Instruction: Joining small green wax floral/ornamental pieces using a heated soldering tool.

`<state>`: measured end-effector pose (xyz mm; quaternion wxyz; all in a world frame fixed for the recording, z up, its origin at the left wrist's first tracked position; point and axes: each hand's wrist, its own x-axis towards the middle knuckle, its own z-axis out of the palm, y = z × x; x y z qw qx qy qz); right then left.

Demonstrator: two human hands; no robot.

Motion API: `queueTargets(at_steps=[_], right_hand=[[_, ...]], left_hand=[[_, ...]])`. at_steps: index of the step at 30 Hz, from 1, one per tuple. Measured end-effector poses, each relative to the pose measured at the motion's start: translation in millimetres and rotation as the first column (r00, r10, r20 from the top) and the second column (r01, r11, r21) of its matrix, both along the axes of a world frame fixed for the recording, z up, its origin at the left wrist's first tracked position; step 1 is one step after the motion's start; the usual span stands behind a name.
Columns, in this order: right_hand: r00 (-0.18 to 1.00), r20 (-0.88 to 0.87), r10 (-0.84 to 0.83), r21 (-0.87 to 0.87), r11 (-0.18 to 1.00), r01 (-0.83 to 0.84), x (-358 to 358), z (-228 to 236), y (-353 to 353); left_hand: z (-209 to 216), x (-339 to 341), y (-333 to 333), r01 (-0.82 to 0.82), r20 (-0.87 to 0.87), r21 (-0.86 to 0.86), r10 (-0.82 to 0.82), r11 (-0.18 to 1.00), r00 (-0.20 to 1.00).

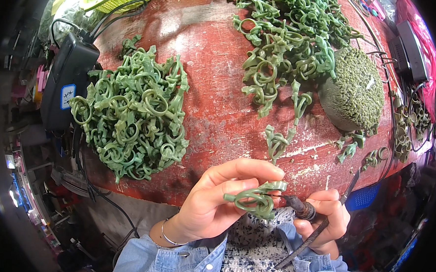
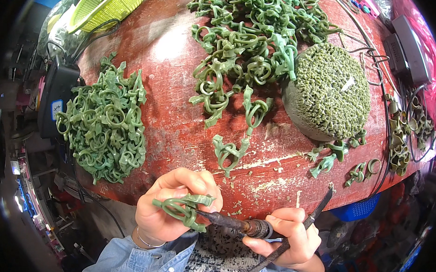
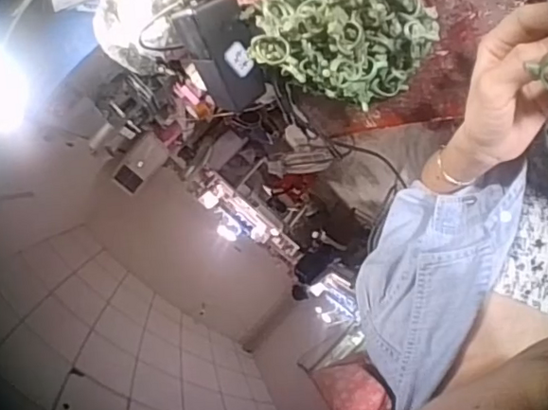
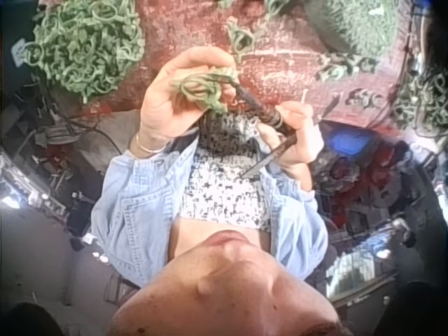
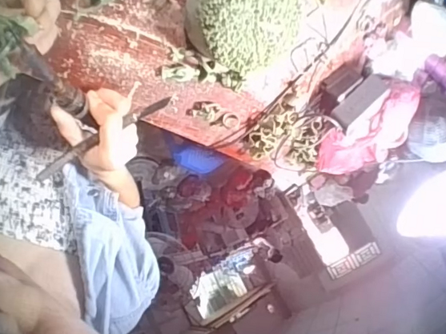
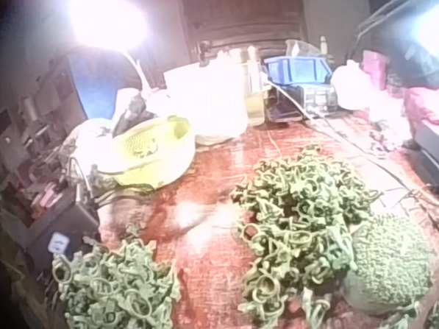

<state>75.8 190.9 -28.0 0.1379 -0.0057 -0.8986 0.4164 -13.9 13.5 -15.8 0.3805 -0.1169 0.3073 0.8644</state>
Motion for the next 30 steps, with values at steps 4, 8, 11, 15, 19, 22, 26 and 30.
queueTargets(at_steps=[4, 8, 11, 15, 19, 22, 26, 30], right_hand=[[1.0, -0.009, -0.013, -0.003, 1.0, 0.013, 0.6, -0.7, -1.0], [1.0, -0.002, 0.031, -0.023, 0.999, -0.031, 0.5, 0.3, 4.3], [0.997, -0.005, 0.075, -0.04, 0.996, -0.075, -0.4, 1.4, 6.2], [0.997, -0.017, 0.069, -0.062, 0.996, -0.07, -0.7, 3.0, 5.7], [0.998, -0.018, 0.063, -0.066, 0.996, -0.064, 0.6, 0.9, 5.9], [0.998, -0.002, 0.056, -0.063, 0.996, -0.056, 0.1, 1.2, 2.8], [0.999, 0.017, -0.031, -0.014, 0.999, 0.031, 0.3, 0.8, -1.9], [0.999, 0.015, -0.034, -0.025, 0.999, 0.034, 0.3, 0.8, -1.9]], left_hand=[[0.5, 0.0, -0.3, 0.0, 0.01, -0.003, 0.0, 1.0, 1.0], [-0.5, 0.1, -1.6, 0.008, 0.018, 0.006, -0.008, 1.0, 1.0], [-1.3, 0.1, -1.1, 0.002, 0.013, 0.013, -0.002, 1.0, 1.0], [0.9, -0.5, -1.1, 0.008, 0.016, 0.016, -0.009, 1.0, 1.0], [-1.7, 0.5, -1.2, 0.008, 0.006, 0.008, -0.008, 1.0, 1.0], [-1.3, 0.3, -1.0, 0.006, -0.002, 0.001, -0.006, 1.0, 1.0], [0.1, -0.2, -0.6, 0.005, 0.006, 0.004, -0.005, 1.0, 1.0], [-0.3, -0.7, 0.2, 0.008, 0.007, 0.003, -0.008, 1.0, 1.0]])
